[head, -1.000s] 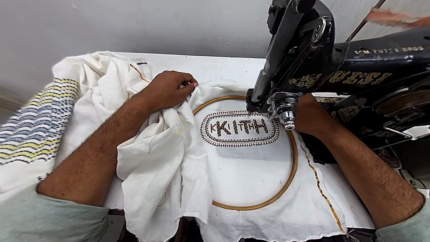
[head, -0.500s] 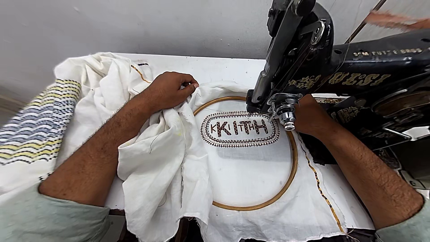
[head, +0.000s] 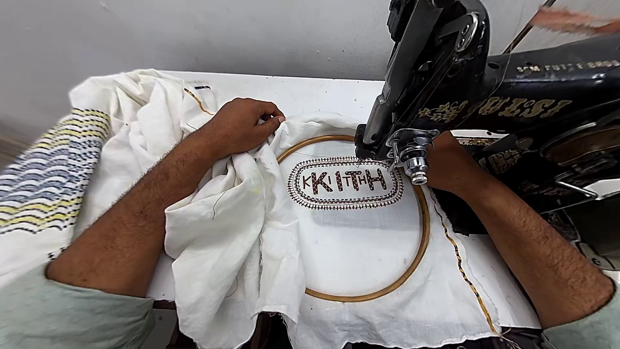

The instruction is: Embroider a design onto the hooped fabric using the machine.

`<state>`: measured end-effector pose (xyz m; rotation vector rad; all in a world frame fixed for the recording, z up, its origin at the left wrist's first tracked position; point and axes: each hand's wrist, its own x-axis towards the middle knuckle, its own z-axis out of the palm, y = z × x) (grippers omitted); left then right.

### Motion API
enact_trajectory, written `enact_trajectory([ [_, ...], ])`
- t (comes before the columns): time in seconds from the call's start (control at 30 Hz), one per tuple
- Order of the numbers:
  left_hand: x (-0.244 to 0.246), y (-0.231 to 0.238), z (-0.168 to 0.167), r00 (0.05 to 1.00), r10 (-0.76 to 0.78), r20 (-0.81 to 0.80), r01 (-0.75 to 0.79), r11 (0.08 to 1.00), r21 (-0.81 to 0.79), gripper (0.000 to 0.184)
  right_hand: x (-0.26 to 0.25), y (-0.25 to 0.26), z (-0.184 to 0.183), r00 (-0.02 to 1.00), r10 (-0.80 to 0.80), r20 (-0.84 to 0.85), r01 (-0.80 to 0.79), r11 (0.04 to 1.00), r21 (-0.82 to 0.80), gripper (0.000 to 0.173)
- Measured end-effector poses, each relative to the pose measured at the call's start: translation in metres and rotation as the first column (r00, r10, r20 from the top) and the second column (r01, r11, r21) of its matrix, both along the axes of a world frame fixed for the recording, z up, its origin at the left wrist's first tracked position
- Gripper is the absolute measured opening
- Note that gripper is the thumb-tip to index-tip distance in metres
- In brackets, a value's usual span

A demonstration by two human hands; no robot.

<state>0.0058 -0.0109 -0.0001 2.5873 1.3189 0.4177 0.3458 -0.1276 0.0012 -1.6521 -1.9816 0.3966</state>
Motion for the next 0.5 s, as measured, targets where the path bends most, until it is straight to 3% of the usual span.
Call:
enact_trajectory([
  [0.2,0.0012,-0.0019,0.0009,1.000,0.001,-0.007,-0.001,1.000,-0.002,0.032,0.0002,0.0015,0.0008,0.999,-0.031,0.010,0.031,0.998,-0.057,0.020],
  [0.5,0.0004,-0.0005,0.0003,1.000,-0.007,-0.004,0.007,1.000,0.005,0.032,0.0002,0.0005,-0.0003,1.000,-0.005,0.005,0.005,1.000,-0.011,0.014],
])
